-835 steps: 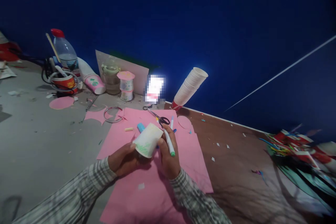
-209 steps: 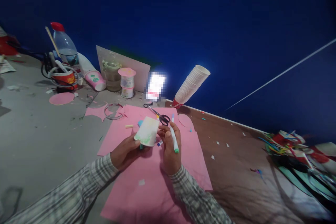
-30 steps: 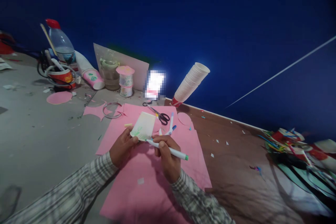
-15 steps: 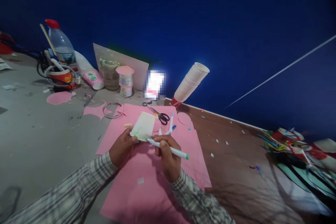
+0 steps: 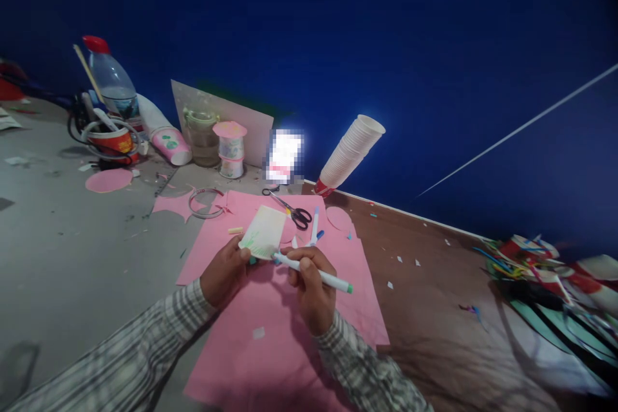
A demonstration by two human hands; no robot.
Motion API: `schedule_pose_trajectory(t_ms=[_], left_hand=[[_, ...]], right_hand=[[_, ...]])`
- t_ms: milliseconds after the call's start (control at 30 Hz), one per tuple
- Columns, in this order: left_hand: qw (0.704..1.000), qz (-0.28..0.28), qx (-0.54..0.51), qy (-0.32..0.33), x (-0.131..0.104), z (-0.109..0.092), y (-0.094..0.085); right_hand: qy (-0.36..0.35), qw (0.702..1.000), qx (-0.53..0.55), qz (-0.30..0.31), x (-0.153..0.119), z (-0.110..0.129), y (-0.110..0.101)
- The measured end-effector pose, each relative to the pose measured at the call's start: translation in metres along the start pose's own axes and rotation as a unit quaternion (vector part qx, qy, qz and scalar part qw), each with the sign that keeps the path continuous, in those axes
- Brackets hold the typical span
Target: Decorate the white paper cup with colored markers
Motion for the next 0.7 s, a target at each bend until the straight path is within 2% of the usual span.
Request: schedule_pose_trajectory(t_ms=[367, 567, 700], left_hand=[[1.000, -0.009, -0.002, -0.007, 0.000, 0.003, -0.003], [1.000, 0.013, -0.018, -0.011, 0.001, 0.004, -0.002], [0.997, 0.028, -0.054, -0.043, 0.000, 0.011, -0.003]], right_hand=[[0.008, 0.999, -0.045, 0.016, 0.000, 0.005, 0.007], [-0.045, 0.996, -0.037, -0.065, 0.000, 0.009, -0.007], [-0.039, 0.996, -0.038, -0.074, 0.002, 0.007, -0.010]])
Point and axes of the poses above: each hand's wrist, its own x-axis towards the middle knuckle, its own y-axis out of the palm, z = x × y, the point moved 8 cm from there along x, towards the middle knuckle, and after that the axes turned 7 degrees about z, right-handed, at the moved point
